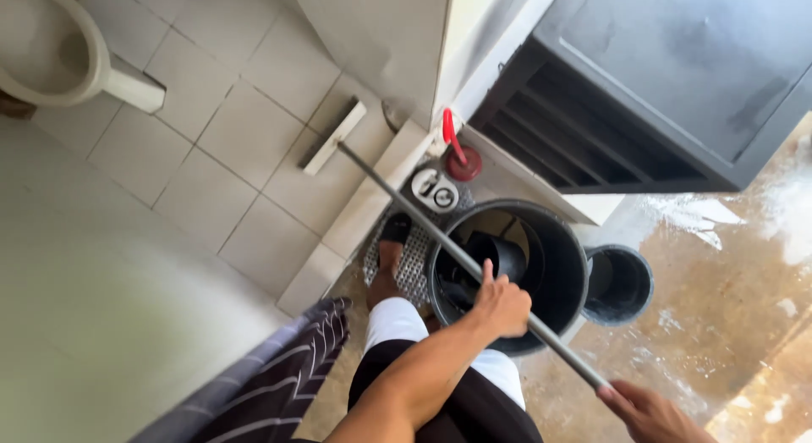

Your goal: The person sweeps the bathroom floor with a broom, then uses a mop and bucket to clean the tiled area. They repeatedly dip the mop into the bucket and push water toward the drain, then place the broom and mop back in their storage spots.

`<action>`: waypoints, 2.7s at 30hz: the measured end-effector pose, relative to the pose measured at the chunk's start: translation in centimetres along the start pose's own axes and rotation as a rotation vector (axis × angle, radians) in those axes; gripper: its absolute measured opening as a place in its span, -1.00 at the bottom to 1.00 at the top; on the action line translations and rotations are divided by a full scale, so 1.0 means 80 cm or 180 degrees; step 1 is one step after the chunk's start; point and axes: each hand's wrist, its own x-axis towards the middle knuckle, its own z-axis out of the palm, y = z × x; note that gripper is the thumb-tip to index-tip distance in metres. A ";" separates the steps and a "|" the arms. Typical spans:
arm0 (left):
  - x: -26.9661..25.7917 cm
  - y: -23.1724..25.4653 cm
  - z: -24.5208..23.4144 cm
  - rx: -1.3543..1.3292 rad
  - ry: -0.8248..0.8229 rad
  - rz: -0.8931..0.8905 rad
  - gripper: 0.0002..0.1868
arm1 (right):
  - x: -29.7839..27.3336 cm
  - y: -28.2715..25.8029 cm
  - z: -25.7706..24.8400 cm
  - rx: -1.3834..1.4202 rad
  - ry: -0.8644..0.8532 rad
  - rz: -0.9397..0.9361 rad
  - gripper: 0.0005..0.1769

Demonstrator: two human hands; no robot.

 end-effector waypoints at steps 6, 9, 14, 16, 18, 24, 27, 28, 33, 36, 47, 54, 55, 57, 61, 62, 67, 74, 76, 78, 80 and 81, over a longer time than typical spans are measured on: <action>-0.035 -0.106 -0.085 0.0499 -0.0158 -0.0048 -0.77 | 0.005 -0.212 -0.003 0.0240 -0.0534 0.0448 -0.41; -0.033 -0.227 -0.135 0.0760 0.0075 -0.0542 -0.79 | 0.075 -0.360 0.024 0.0140 -0.0334 -0.0459 -0.41; -0.012 -0.414 -0.175 0.1057 0.0743 -0.0924 -0.84 | 0.189 -0.573 0.054 0.0269 -0.0296 -0.1003 -0.43; -0.009 -0.453 -0.203 0.1119 0.0836 -0.0999 -0.78 | 0.222 -0.624 0.056 0.0338 -0.0312 -0.1117 -0.46; -0.008 -0.479 -0.210 0.1209 0.1000 -0.0961 -0.78 | 0.249 -0.647 0.064 0.1681 -0.1085 -0.0990 -0.40; 0.012 -0.459 -0.207 0.1169 0.0702 -0.1084 -0.71 | 0.213 -0.626 0.050 0.0807 -0.0924 -0.0241 -0.30; 0.007 -0.392 -0.197 0.1013 0.0236 -0.1131 -0.68 | 0.203 -0.566 0.066 0.0855 -0.0883 0.0060 -0.34; 0.010 -0.377 -0.182 0.1014 0.0238 -0.1129 -0.68 | 0.195 -0.543 0.070 0.0855 -0.0880 0.0060 -0.34; 0.018 -0.297 -0.103 0.1010 -0.0093 -0.0931 -0.73 | 0.141 -0.435 0.078 0.0967 -0.0804 0.0152 -0.38; 0.019 -0.252 -0.033 0.1127 -0.0107 -0.0680 -0.81 | 0.112 -0.352 0.101 0.1211 -0.0835 0.0254 -0.39; -0.045 -0.152 -0.024 0.1004 -0.0646 -0.0164 -0.72 | 0.021 -0.280 0.112 0.0912 -0.0529 0.0196 -0.33; -0.008 -0.272 -0.086 0.1485 -0.0557 -0.0494 -0.79 | 0.108 -0.384 0.116 0.0817 -0.0257 -0.0686 -0.29; -0.002 -0.281 -0.076 0.1481 -0.0560 -0.0482 -0.79 | 0.104 -0.398 0.112 0.0818 -0.0252 -0.0674 -0.29; 0.012 -0.296 -0.054 0.1453 -0.0557 -0.0687 -0.80 | 0.096 -0.423 0.102 0.0802 -0.0568 -0.0117 -0.32; -0.008 -0.244 -0.025 0.1474 -0.0779 -0.0651 -0.77 | 0.078 -0.354 0.140 0.0837 -0.0608 -0.0075 -0.28; -0.021 -0.221 -0.027 0.1382 -0.0905 -0.0598 -0.75 | 0.071 -0.334 0.147 0.0870 -0.0679 0.0071 -0.30; -0.037 -0.142 0.016 0.1100 -0.1077 -0.0400 -0.75 | 0.038 -0.238 0.169 0.0993 -0.0792 0.0323 -0.25; -0.043 -0.041 0.076 0.0975 -0.1011 -0.0100 -0.76 | -0.022 -0.119 0.166 0.1056 -0.0736 0.0541 -0.33; -0.043 -0.003 0.093 0.0949 -0.1065 0.0023 -0.75 | -0.027 -0.051 0.175 0.1088 -0.0623 0.0607 -0.35; -0.037 0.028 0.113 0.0850 -0.0934 0.0332 -0.79 | -0.009 0.031 0.187 0.0458 -0.0292 0.0375 -0.35; -0.046 0.040 0.115 0.0810 -0.0923 0.0466 -0.79 | -0.011 0.067 0.195 0.0457 -0.0032 0.0347 -0.38; -0.048 0.043 0.113 0.0773 -0.0910 0.0585 -0.79 | -0.008 0.082 0.197 0.0453 0.0221 0.0304 -0.40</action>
